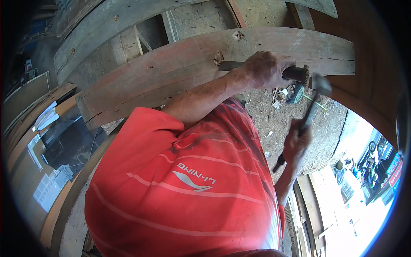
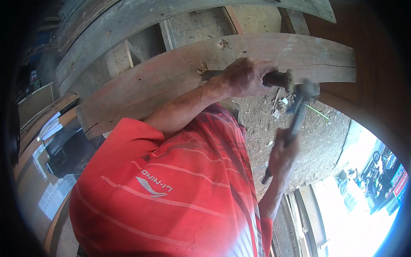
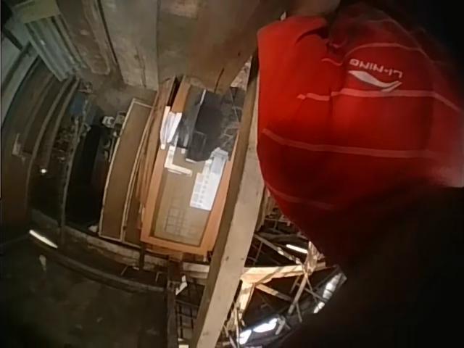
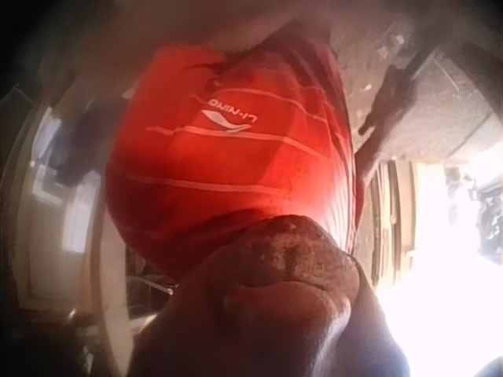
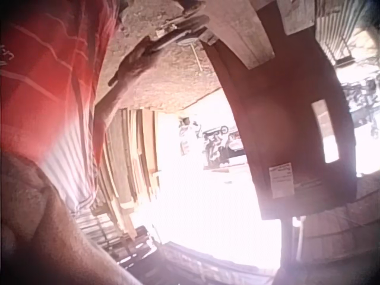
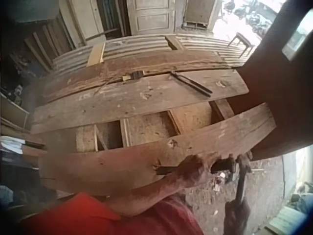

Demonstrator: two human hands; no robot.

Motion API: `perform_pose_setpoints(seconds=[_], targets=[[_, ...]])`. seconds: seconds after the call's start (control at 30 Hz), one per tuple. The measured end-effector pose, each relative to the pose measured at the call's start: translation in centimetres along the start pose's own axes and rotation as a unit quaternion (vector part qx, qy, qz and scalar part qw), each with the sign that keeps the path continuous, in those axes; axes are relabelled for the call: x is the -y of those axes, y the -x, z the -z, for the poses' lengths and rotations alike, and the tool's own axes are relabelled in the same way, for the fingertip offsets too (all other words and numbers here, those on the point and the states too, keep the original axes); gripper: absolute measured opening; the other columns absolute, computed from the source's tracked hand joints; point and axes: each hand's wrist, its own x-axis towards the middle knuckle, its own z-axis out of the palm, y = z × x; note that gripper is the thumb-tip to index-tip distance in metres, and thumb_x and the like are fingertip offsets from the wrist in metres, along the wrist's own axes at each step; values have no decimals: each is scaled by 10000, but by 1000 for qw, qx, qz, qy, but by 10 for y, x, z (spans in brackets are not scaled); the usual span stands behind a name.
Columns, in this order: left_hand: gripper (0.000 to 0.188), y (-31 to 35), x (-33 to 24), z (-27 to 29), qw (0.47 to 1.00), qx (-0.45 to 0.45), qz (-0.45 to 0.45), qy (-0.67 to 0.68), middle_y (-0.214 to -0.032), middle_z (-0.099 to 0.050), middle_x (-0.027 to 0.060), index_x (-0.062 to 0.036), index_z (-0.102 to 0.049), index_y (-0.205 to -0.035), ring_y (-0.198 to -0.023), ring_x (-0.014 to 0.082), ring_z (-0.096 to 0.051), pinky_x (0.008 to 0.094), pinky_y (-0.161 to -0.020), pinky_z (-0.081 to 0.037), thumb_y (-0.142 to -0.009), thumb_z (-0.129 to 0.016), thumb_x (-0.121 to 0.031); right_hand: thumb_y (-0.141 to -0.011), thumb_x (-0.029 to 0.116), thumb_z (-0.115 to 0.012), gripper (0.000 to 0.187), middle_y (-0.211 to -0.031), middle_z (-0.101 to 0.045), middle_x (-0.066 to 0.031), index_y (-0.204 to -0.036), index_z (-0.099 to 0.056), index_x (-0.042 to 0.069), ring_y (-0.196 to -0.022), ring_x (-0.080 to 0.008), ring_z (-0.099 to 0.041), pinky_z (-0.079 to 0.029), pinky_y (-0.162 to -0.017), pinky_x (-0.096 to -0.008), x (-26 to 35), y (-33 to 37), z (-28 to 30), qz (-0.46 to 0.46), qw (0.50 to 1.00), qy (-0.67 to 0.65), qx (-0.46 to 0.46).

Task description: The person hammers nails into a curved wooden plank and uses pliers to adjust or pull them. They hold the plank against a frame while hammering different sections and switching between the hammer and pliers.

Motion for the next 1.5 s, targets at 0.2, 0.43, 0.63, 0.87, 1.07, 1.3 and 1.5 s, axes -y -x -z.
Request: perform_pose_setpoints(seconds=[0.2, 0.43, 0.63, 0.87, 1.07, 1.3, 1.5], targets=[[407, 0, 6, -21, 993, 78, 39, -82, -953, -702, 90, -116, -642, -1098, -876, 318, -727, 438, -750, -592, -779, -830, -286, -1037, 329, -653, 279, -652, -493, 38, -971, -582, 67, -556, -49, -460, -356, -495, -249, -10, 5, 0, -96, 993, -27, 67], [488, 20, 23, -40, 965, 182, 6, -186, -995, -719, 114, -140, -609, -1281, -913, 336, -742, 455, -758, -610, -845, -781, -277, -1018, 427, -663, 366, -635, -483, 37, -998, -586, 70, -452, -52, -459, -363, -397, -226, -25, 22, -3, -128, 988, -78, 48], [411, 29, 12, 46, 928, 213, 175, -252, -973, -721, 185, -94, -616, -1209, -929, 362, -732, 484, -788, -581, -891, -764, -310, -1016, 440, -661, 384, -636, -484, 39, -995, -581, 66, -470, -54, -460, -360, -415, -232, -40, 34, -5, -161, 982, -89, 44], [829, 58, 33, 146, 905, 94, 334, -247, -1024, -709, 245, 35, -621, -1211, -1057, 399, -692, 475, -933, -535, -669, -912, -519, -1020, 447, -653, 377, -633, -471, 43, -950, -551, 92, -464, -56, -462, -359, -410, -233, -49, 34, -20, -151, 983, -83, 61], [841, 70, 54, 129, 917, 42, 308, -250, -1156, -675, 228, 34, -594, -1257, -1146, 412, -651, 492, -984, -522, -702, -893, -522, -1025, 430, -652, 358, -617, -464, 47, -941, -543, 99, -479, -52, -458, -364, -424, -231, -40, 28, -30, -135, 985, -61, 92], [824, 76, 40, 129, 919, 49, 262, -291, -1134, -672, 248, 41, -582, -1282, -1100, 427, -661, 484, -938, -537, -735, -887, -494, -1030, 405, -640, 351, -675, -495, 28, -969, -583, 64, -587, -74, -464, -384, -527, -271, -39, 33, -42, -119, 985, -29, 120], [879, 75, 64, 139, 922, 71, 314, -215, -1212, -634, 285, 47, -536, -1358, -1186, 423, -623, 492, -988, -520, -748, -886, -480, -1033, 395, -646, 325, -672, -511, 42, -1022, -571, 79, -554, -52, -479, -390, -484, -233, -50, 45, -53, -72, 989, 3, 127]])
